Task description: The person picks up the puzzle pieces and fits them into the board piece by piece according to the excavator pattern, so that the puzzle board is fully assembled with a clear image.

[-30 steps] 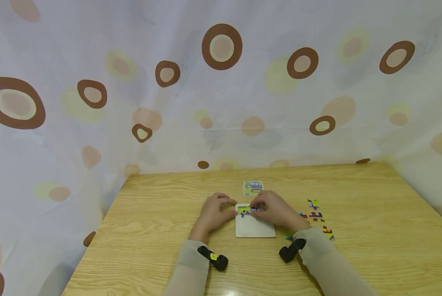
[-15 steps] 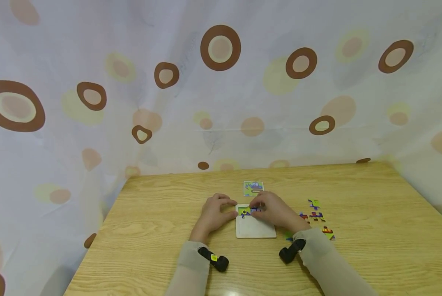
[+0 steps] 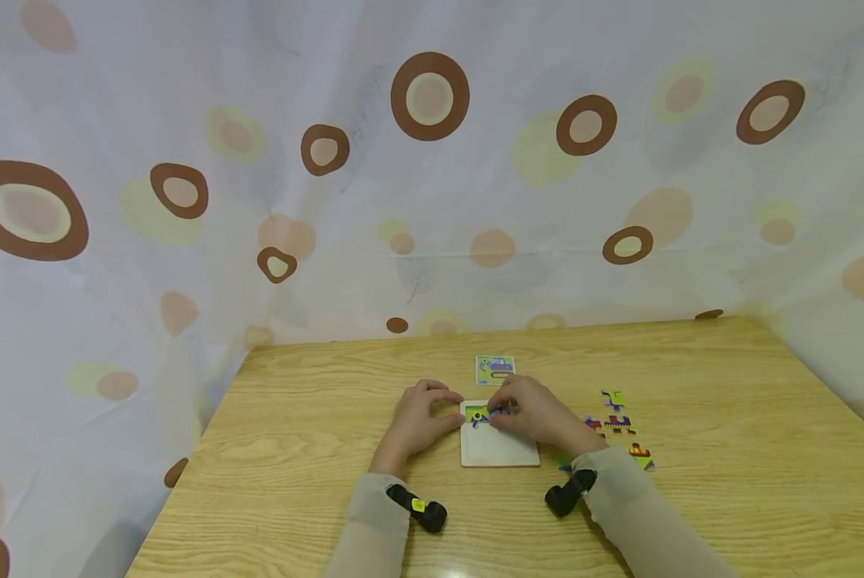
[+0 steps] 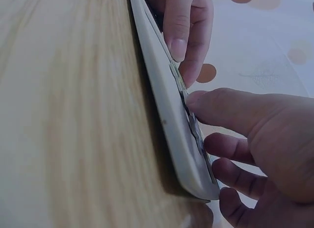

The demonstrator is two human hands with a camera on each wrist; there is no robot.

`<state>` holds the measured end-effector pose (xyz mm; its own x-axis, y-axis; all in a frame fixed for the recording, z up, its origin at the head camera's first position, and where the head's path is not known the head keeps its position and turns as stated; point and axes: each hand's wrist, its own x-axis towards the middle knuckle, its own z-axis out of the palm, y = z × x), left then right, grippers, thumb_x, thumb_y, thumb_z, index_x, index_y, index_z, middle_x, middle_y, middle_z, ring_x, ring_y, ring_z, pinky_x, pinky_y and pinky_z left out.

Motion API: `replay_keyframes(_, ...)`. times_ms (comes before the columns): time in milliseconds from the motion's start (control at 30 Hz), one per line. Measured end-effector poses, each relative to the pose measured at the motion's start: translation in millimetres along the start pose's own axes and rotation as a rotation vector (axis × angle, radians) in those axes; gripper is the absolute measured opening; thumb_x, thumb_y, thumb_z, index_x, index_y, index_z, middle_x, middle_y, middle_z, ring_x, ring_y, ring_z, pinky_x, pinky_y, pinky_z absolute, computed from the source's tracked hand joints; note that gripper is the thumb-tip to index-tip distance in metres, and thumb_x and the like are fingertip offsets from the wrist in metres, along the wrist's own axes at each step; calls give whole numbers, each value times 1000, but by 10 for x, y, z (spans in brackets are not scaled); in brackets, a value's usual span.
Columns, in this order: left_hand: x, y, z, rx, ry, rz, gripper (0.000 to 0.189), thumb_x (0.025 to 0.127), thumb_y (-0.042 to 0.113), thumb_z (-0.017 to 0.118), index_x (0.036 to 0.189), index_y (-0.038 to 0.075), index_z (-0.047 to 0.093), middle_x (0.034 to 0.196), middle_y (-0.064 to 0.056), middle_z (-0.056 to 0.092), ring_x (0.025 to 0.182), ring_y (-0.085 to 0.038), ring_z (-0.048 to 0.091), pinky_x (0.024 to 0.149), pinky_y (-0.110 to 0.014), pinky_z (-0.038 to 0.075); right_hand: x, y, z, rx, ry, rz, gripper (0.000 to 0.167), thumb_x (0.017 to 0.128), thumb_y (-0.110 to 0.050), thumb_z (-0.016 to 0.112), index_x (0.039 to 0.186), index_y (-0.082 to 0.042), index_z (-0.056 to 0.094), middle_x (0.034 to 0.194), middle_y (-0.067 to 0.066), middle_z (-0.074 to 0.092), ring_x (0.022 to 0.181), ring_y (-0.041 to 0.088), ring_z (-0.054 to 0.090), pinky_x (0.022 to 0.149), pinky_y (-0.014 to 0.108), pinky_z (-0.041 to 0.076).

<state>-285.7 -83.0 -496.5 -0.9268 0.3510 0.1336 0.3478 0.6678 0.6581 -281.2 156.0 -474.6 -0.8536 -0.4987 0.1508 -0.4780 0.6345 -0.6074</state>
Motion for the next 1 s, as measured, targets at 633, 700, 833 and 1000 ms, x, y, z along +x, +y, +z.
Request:
replay_keyframes(633,14,-11,11,2,3,-1,29,89,33,74,116,23,74,131,-3,54,124,-31,45,104,-53,32,31,-31,42,-35,15,29,16,86,-11,76,101,-11,76,93,-3,59,82,14,54,70,33,46)
replay_keyframes(700,12,-8,9,-4,4,0,29,89,33,74,116,23,73,131,-3,54,124,-31,45,104,-53,32,31,-34,41,-36,16,33,16,86,-11,77,101,-11,76,93,-3,59,82,14,54,71,33,47)
replay_keyframes(833,11,-1,2,-6,3,-4,29,89,32,75,117,22,73,131,-3,54,124,-31,45,104,-53,32,30,-39,35,-19,21,37,12,86,-10,77,97,-12,76,92,-3,59,82,14,54,72,33,47)
replay_keyframes(1000,12,-4,3,-3,5,-1,29,89,32,75,116,22,73,130,-3,54,123,-31,45,103,-53,32,18,-35,27,-4,30,25,5,86,-10,77,89,-14,76,90,-5,59,80,14,54,71,33,46)
